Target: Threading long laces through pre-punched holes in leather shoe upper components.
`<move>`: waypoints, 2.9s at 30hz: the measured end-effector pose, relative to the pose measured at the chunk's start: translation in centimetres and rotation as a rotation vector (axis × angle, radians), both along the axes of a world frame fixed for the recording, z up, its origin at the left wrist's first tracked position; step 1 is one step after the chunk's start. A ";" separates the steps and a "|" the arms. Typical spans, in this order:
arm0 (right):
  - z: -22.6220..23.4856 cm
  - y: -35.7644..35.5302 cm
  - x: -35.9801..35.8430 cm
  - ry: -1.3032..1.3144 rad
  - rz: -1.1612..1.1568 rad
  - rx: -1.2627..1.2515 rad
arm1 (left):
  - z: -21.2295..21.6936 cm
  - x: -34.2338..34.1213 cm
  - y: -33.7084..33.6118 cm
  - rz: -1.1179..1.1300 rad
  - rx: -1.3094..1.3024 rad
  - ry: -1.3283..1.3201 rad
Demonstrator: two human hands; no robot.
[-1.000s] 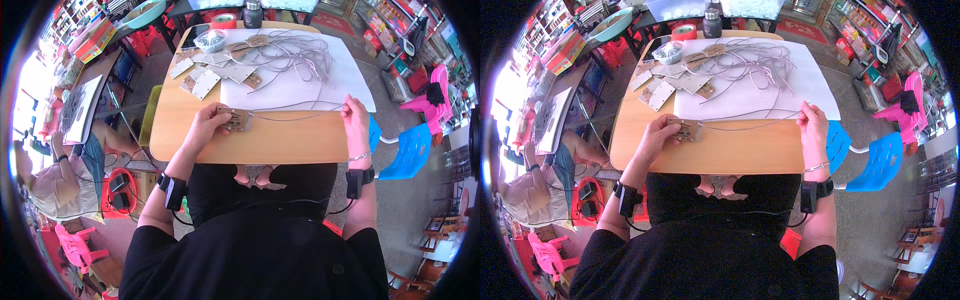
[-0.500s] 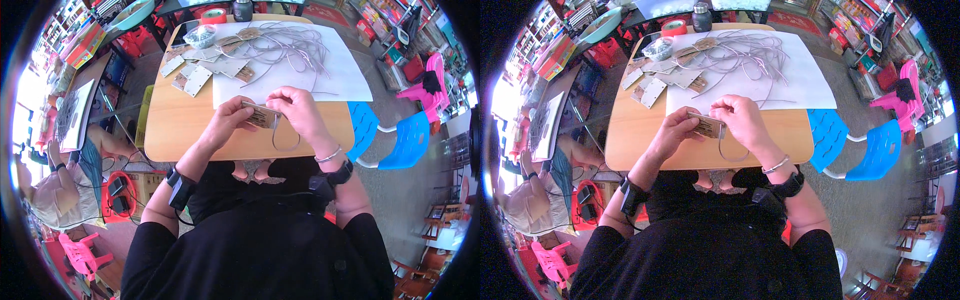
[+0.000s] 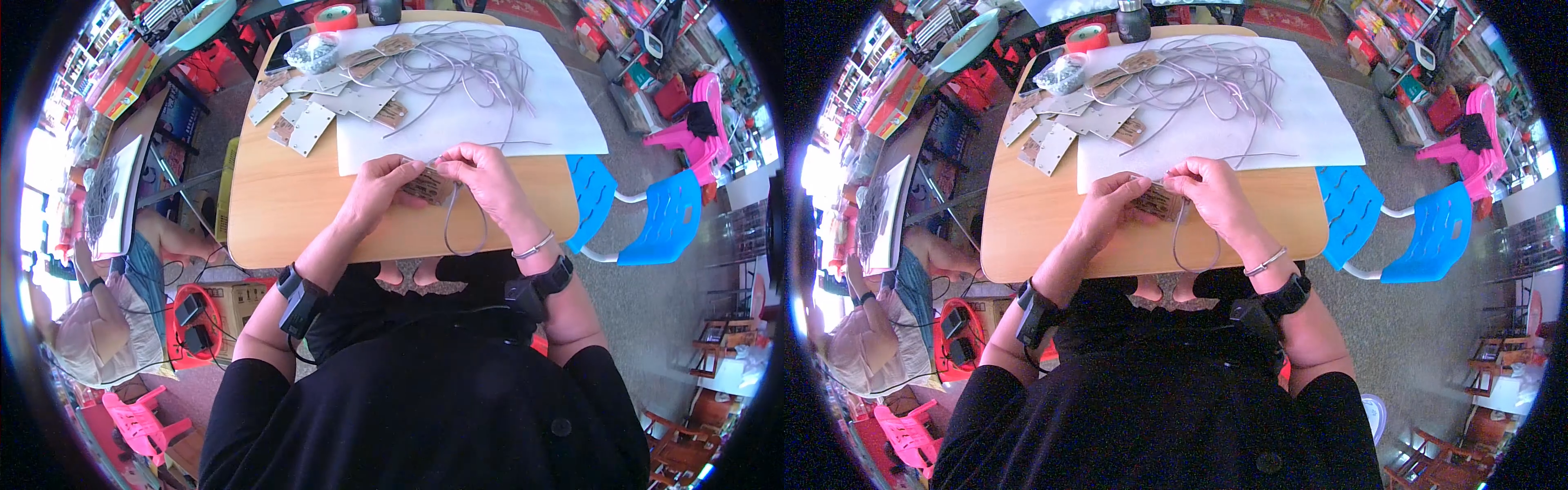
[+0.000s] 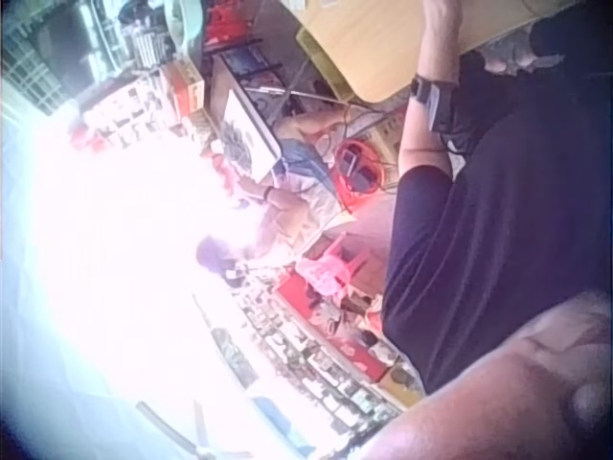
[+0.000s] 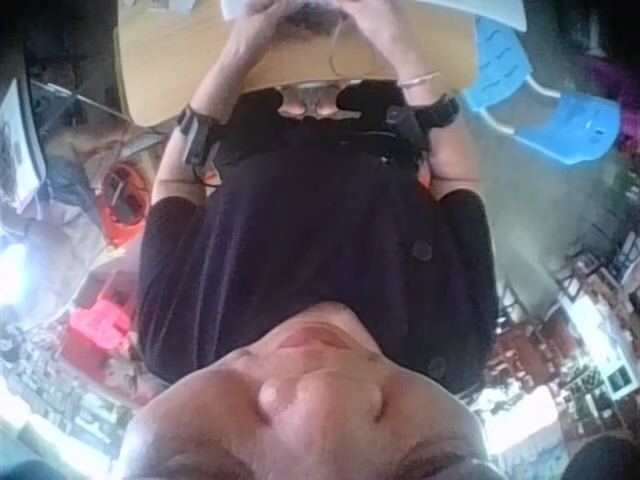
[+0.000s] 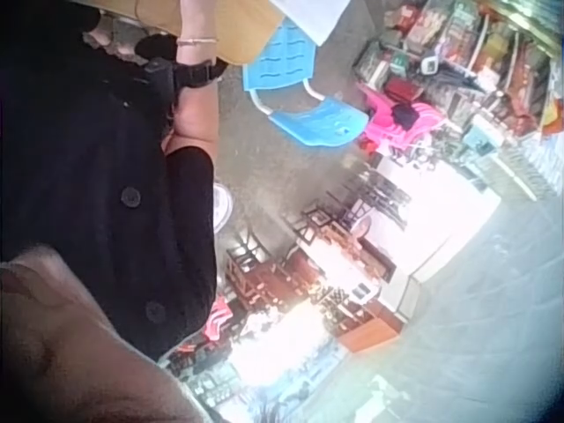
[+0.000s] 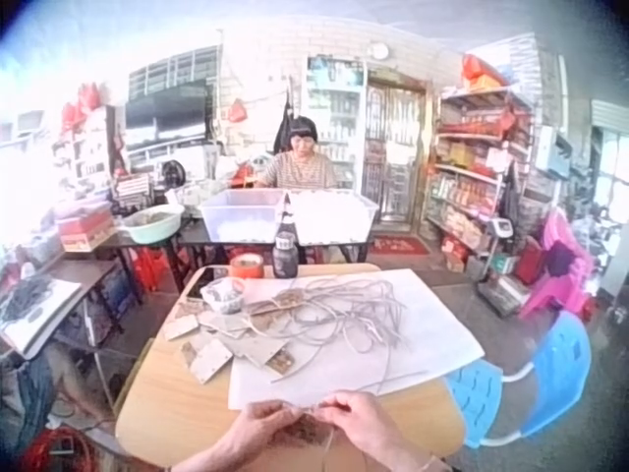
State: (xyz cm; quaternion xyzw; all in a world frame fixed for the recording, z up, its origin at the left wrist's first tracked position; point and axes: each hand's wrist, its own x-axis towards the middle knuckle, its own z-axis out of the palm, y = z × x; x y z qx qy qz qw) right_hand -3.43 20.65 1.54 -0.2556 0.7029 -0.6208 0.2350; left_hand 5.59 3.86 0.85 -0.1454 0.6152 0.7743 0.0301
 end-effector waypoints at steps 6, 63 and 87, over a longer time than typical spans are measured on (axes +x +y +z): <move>-0.5 -0.2 -0.1 -0.066 -0.017 -0.032 | -0.4 -0.3 -0.5 -0.044 0.049 -0.015; 3.4 0.3 -1.7 0.305 0.220 0.297 | 0.1 -2.6 -1.0 -0.286 0.268 -0.018; 2.3 -0.1 1.1 0.896 -0.106 0.273 | -0.5 -3.0 -1.3 -0.274 0.475 -0.006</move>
